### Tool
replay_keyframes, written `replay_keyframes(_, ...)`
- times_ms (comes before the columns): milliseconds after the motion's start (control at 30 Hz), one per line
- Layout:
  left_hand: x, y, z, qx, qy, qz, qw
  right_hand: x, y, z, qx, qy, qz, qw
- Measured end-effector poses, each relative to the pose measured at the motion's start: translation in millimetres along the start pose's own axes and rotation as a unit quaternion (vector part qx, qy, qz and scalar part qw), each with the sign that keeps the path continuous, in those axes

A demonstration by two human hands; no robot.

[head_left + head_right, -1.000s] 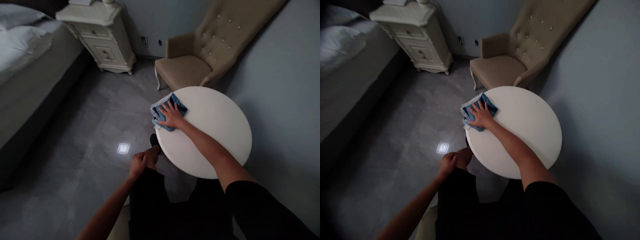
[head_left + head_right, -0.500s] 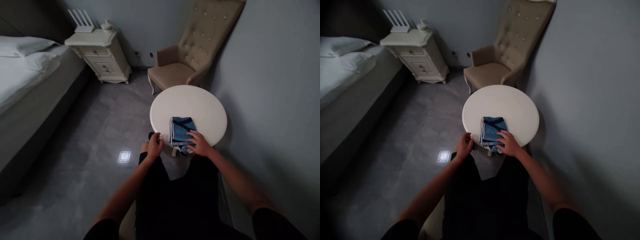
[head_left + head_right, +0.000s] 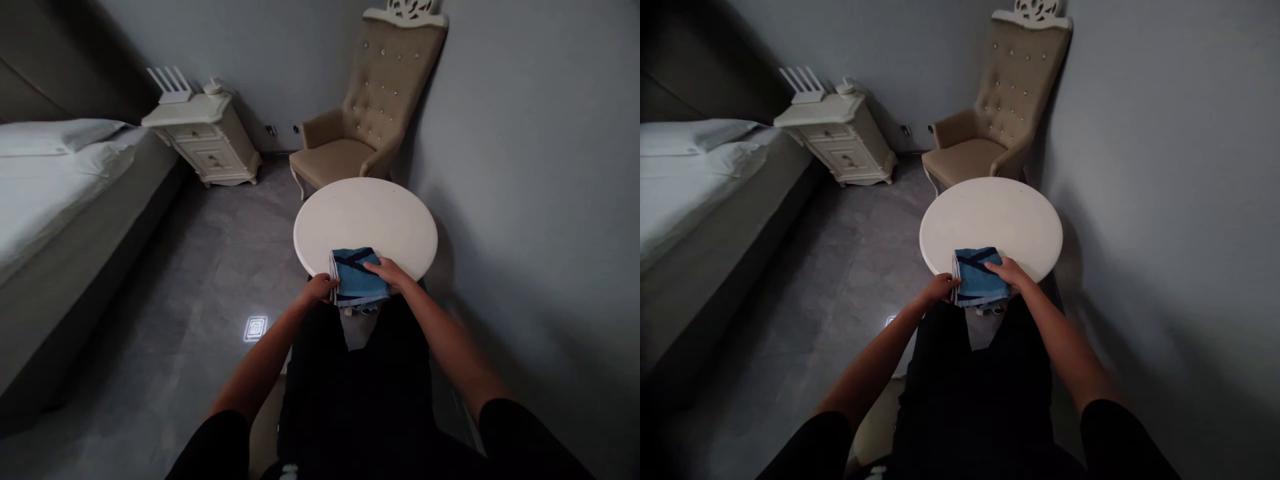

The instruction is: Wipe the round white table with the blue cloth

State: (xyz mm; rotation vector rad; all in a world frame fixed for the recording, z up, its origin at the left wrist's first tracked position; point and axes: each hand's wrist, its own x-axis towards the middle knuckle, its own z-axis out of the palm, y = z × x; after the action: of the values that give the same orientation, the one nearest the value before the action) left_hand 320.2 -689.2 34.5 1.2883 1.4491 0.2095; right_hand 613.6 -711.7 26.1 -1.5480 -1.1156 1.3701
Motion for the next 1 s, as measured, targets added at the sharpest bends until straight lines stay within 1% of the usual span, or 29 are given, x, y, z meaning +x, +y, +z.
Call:
replay_keyframes(67,-5,-3,1,0.001,-0.01,0.017,1.0,-7,-5,8,0.07,0.003,0.031,0.997)
replay_keyframes(133,-11,-5,0,0.009,-0.026,0.039,0.999,-17,-12,12,0.143,0.016,0.034,0.989)
replay_keyframes(200,-18,-5,-4,0.001,-0.043,0.073,0.996,-31,-21,11,0.18,0.032,0.005,0.983)
replay_keyframes(267,-26,-4,-9,-0.054,-0.034,0.141,0.988,-49,-30,7,0.18,0.04,-0.042,0.982)
replay_keyframes(300,-31,-2,-12,-0.098,-0.018,0.188,0.977,-59,-35,5,0.172,0.041,-0.066,0.982)
replay_keyframes(333,-35,2,-15,-0.145,-0.001,0.239,0.96,-69,-38,4,0.159,0.044,-0.09,0.982)
replay_keyframes(400,-42,10,-21,-0.217,0.019,0.33,0.918,-88,-43,2,0.127,0.053,-0.136,0.981)
replay_keyframes(433,-46,15,-24,-0.233,0.016,0.364,0.901,-97,-44,3,0.107,0.058,-0.158,0.98)
replay_keyframes(500,-53,25,-29,-0.225,-0.005,0.41,0.884,-114,-44,7,0.067,0.073,-0.194,0.976)
replay_keyframes(567,-61,33,-33,-0.19,-0.02,0.435,0.88,-130,-41,16,0.055,0.092,-0.224,0.969)
replay_keyframes(667,-75,40,-37,-0.135,-0.028,0.458,0.878,-153,-33,29,0.093,0.108,-0.263,0.954)
replay_keyframes(700,-80,42,-38,-0.117,-0.039,0.458,0.88,-159,-30,33,0.105,0.108,-0.273,0.95)
replay_keyframes(733,-85,44,-38,-0.099,-0.059,0.448,0.887,-165,-27,35,0.111,0.104,-0.279,0.948)
replay_keyframes(800,-93,49,-39,-0.063,-0.104,0.407,0.905,-174,-21,35,0.105,0.091,-0.277,0.951)
replay_keyframes(833,-97,53,-40,-0.051,-0.112,0.389,0.913,-176,-18,34,0.097,0.08,-0.269,0.955)
replay_keyframes(900,-102,62,-40,-0.044,-0.09,0.383,0.918,-177,-13,30,0.082,0.053,-0.246,0.964)
replay_keyframes(933,-103,66,-40,-0.045,-0.069,0.399,0.913,-176,-12,28,0.078,0.041,-0.237,0.967)
replay_keyframes(1000,-105,75,-41,-0.044,-0.034,0.446,0.893,-173,-11,25,0.072,0.03,-0.238,0.968)
